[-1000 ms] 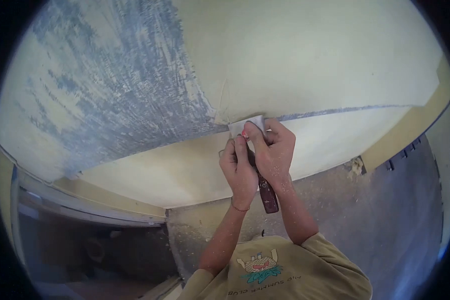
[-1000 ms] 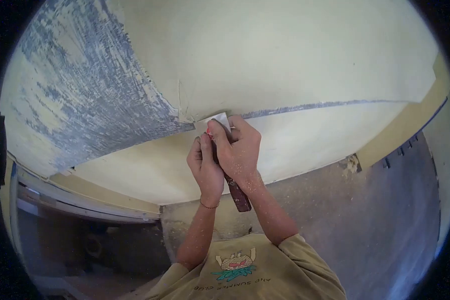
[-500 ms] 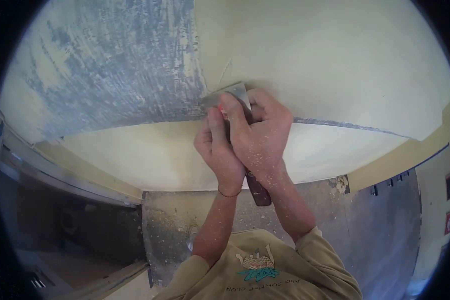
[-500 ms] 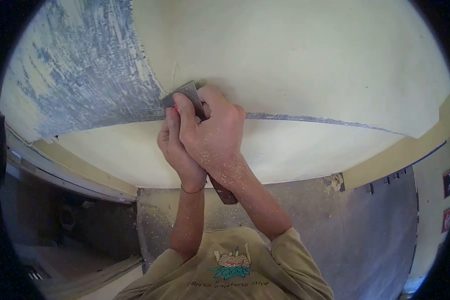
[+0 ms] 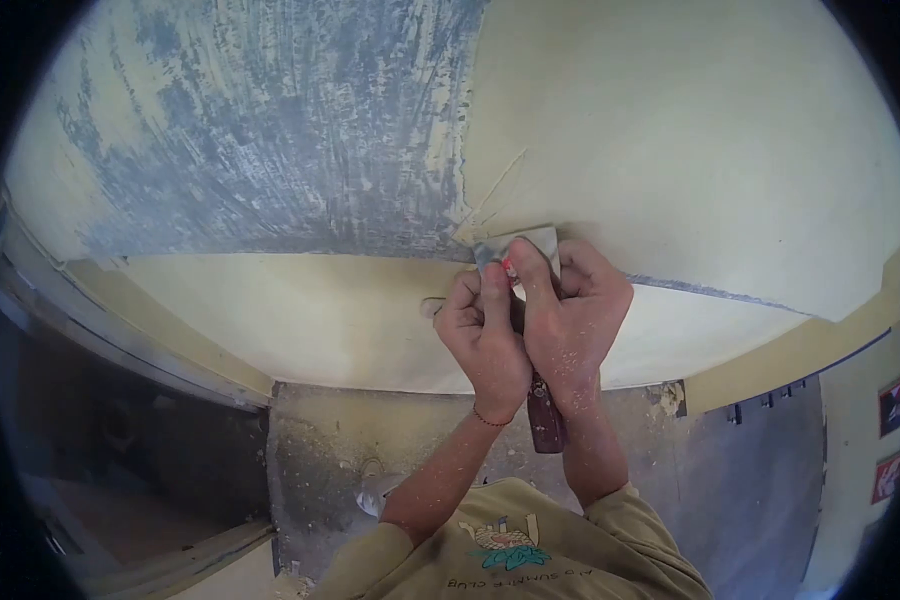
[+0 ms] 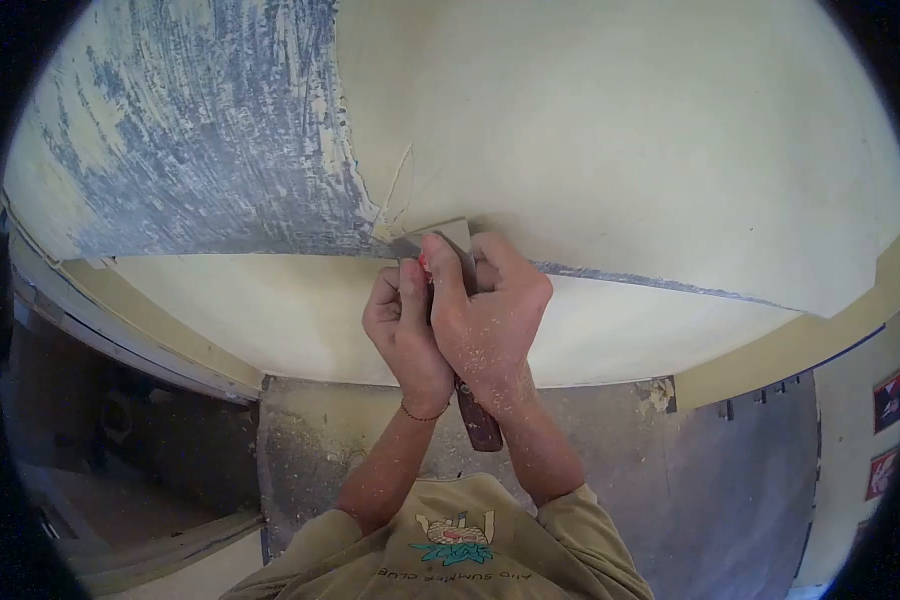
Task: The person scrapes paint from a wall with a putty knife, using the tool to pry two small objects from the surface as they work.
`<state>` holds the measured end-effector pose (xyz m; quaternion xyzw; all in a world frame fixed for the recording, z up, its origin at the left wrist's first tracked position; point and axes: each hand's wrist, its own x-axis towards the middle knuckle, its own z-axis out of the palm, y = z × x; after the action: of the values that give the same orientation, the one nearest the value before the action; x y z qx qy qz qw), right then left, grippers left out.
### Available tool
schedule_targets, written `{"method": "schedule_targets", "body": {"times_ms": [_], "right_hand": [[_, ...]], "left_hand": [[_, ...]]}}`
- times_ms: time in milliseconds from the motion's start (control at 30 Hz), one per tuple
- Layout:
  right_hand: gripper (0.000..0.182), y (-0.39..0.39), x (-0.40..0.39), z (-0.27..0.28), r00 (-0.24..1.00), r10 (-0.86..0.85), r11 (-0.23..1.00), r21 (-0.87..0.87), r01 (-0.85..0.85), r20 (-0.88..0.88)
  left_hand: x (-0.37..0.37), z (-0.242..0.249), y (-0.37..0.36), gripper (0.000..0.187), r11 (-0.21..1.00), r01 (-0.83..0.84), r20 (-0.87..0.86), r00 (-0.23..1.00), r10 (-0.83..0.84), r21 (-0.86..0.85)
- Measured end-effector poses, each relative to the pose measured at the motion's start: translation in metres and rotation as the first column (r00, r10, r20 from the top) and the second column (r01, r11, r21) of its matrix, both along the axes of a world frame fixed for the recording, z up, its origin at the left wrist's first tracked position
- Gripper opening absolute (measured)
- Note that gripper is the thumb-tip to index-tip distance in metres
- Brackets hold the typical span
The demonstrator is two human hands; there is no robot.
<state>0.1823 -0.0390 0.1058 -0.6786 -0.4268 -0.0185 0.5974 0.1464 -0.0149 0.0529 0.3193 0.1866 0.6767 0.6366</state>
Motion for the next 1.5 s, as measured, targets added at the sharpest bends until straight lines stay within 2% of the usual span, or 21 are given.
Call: {"method": "schedule_targets", "body": {"times_ms": [100, 167, 267, 300, 367, 433, 533, 633, 700, 800, 900, 1000, 1067, 1167, 1200, 1267, 1433, 1500], "right_hand": [[0.03, 0.007, 0.0, 0.002, 0.995, 0.032, 0.999, 0.029, -0.03, -0.093], [0.029, 0.009, -0.003, 0.007, 0.987, 0.109, 0.985, 0.15, -0.09, -0.119], [0.028, 0.006, 0.004, -0.006, 0.994, 0.09, 0.984, 0.158, -0.079, -0.066], [0.028, 0.006, 0.005, -0.005, 0.993, 0.101, 0.981, 0.172, -0.09, -0.055], [0.028, -0.003, 0.005, -0.006, 0.992, 0.052, 0.996, 0.081, -0.043, -0.111], [0.029, -0.003, 0.007, -0.006, 0.995, 0.06, 0.995, 0.082, -0.054, -0.077], [0.03, -0.003, 0.007, -0.01, 0.995, 0.067, 0.993, 0.099, -0.059, -0.07], [0.032, 0.004, 0.001, -0.004, 0.996, 0.048, 0.992, 0.119, -0.039, -0.076], [0.032, 0.006, -0.001, 0.003, 0.998, 0.02, 0.996, 0.093, -0.014, -0.068], [0.034, 0.009, -0.003, 0.005, 0.998, 0.068, 0.989, 0.136, -0.065, -0.015], [0.035, 0.01, 0.002, -0.011, 0.992, 0.088, 0.979, 0.194, -0.069, -0.088], [0.036, 0.002, 0.01, -0.016, 0.998, 0.034, 0.99, 0.14, -0.026, -0.054], [0.021, -0.005, 0.007, -0.002, 0.993, 0.043, 0.999, -0.006, -0.044, -0.106], [0.021, -0.006, 0.005, -0.003, 0.996, 0.003, 0.999, -0.041, -0.007, -0.085], [0.021, -0.001, 0.0, 0.0, 0.996, 0.001, 0.999, -0.036, -0.004, -0.087], [0.032, 0.011, -0.008, 0.006, 0.987, 0.066, 0.978, 0.207, -0.035, -0.145], [0.026, 0.005, -0.001, -0.004, 0.984, 0.099, 0.982, 0.177, -0.071, -0.151], [0.025, 0.002, -0.001, -0.009, 0.979, 0.101, 0.98, 0.186, -0.067, -0.176]], "left_hand": [[-0.002, 0.01, 0.003, 0.032, 0.999, -0.017, -0.041, 0.999, 0.015, -0.039], [-0.003, 0.015, 0.003, 0.032, 0.999, -0.025, -0.031, 0.999, 0.024, -0.031], [-0.002, 0.01, -0.001, 0.032, 0.997, 0.001, -0.036, 0.999, -0.004, -0.074], [0.003, 0.004, -0.003, 0.033, 0.997, 0.038, 0.023, 0.999, -0.037, -0.059], [-0.003, -0.001, -0.008, 0.032, 0.997, 0.062, 0.022, 0.998, -0.06, -0.05], [-0.002, -0.002, -0.009, 0.032, 0.994, 0.097, 0.019, 0.995, -0.097, -0.05], [0.0, -0.004, -0.01, 0.032, 0.992, 0.096, 0.019, 0.995, -0.095, -0.076], [-0.004, 0.003, -0.004, 0.032, 0.997, 0.052, -0.074, 0.996, -0.056, -0.058], [-0.005, 0.014, 0.002, 0.032, 0.996, -0.068, -0.066, 0.996, 0.065, -0.055], [-0.009, 0.018, 0.005, 0.032, 0.998, -0.048, -0.018, 0.999, 0.047, -0.045], [-0.008, 0.006, -0.002, 0.031, 0.998, 0.015, -0.043, 0.999, -0.017, -0.062], [-0.001, -0.003, -0.002, 0.031, 0.997, 0.025, -0.012, 1.0, -0.025, -0.067], [-0.004, -0.001, -0.007, 0.032, 0.996, 0.054, -0.014, 0.998, -0.055, -0.073], [-0.003, 0.001, -0.007, 0.033, 0.995, 0.068, -0.023, 0.997, -0.07, -0.077], [-0.003, 0.001, -0.006, 0.033, 0.995, 0.054, -0.028, 0.998, -0.057, -0.088], [-0.004, 0.019, 0.002, 0.033, 0.996, 0.025, -0.016, 1.0, -0.026, -0.085], [-0.005, 0.007, 0.003, 0.034, 0.999, -0.007, -0.032, 0.999, 0.005, -0.044], [-0.004, 0.0, -0.002, 0.034, 0.997, 0.041, -0.019, 0.999, -0.043, -0.071]]}}
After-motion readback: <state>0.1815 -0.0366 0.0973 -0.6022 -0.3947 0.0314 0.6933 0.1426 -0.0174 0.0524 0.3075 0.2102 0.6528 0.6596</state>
